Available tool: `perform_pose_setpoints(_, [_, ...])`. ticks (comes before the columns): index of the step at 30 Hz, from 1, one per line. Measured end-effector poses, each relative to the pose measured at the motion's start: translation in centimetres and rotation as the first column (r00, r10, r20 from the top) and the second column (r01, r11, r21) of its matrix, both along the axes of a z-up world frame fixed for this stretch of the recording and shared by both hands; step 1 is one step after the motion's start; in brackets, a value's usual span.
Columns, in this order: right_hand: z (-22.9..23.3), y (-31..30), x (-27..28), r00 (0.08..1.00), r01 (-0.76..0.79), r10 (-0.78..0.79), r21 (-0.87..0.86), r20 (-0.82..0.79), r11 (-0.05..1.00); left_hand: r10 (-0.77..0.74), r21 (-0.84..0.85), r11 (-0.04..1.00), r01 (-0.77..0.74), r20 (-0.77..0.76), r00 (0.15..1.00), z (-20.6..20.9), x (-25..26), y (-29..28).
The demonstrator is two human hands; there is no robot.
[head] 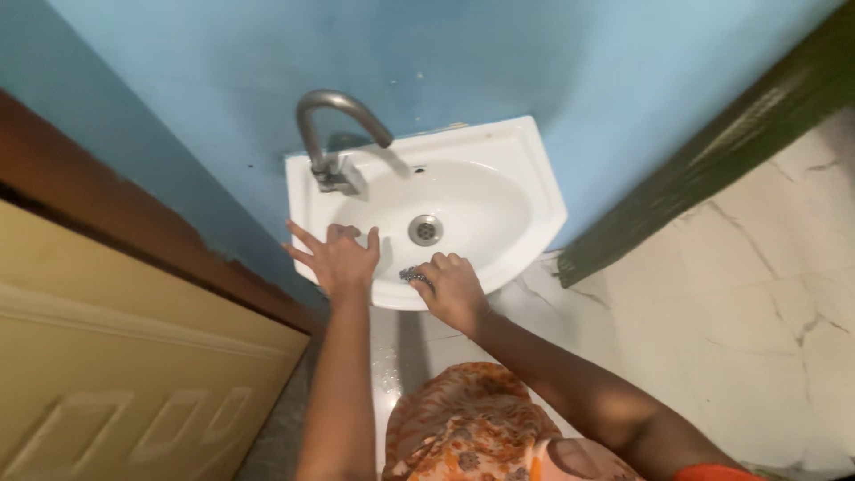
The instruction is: The person cleans a small corner sink and its faucet with a dark cloth and a scrubber, wiping the basin, the rim, and the metal fixtures before rinsing the sink with water.
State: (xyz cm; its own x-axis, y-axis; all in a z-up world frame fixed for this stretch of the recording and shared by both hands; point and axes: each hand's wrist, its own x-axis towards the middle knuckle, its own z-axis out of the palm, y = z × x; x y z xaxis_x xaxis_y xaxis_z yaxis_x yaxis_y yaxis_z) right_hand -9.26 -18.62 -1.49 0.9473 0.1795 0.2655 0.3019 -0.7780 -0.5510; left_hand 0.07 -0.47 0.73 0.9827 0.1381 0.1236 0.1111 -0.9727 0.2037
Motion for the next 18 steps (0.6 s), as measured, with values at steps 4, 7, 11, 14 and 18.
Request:
perform_pose_setpoints(4, [-0.4, -4.7, 0.1, 0.992, 0.125, -0.112, -0.259, 0.066, 0.958, -0.183, 0.319, 0.92, 0.227, -0.162, 0.97, -1.2, 0.3, -0.7])
perform_pose_setpoints(7, [-1.2, -11.0, 2.1, 0.934, 0.34, -0.266, -0.358, 0.239, 0.87, -0.177, 0.367, 0.885, 0.288, -0.307, 0.935, -2.0, 1.1, -1.7])
perform_pose_setpoints(11, [-2.2, -17.2, 5.3, 0.91, 0.369, -0.29, -0.259, 0.297, 0.892, -0.22, -0.173, 0.969, 0.176, -0.284, 0.933, -4.7, 1.1, -6.9])
perform_pose_setpoints(14, [-2.5, -17.9, 6.0, 0.903, 0.356, -0.29, -0.174, 0.316, 0.918, -0.407, -0.531, 0.789, 0.31, -0.072, 0.911, -6.2, 0.2, -13.6])
perform_pose_setpoints(18, [-2.6, -17.1, 2.6, 0.887, 0.39, -0.325, -0.153, 0.329, 0.908, -0.539, -0.722, 0.514, 0.463, 0.149, 0.829, -5.0, -1.5, -22.0])
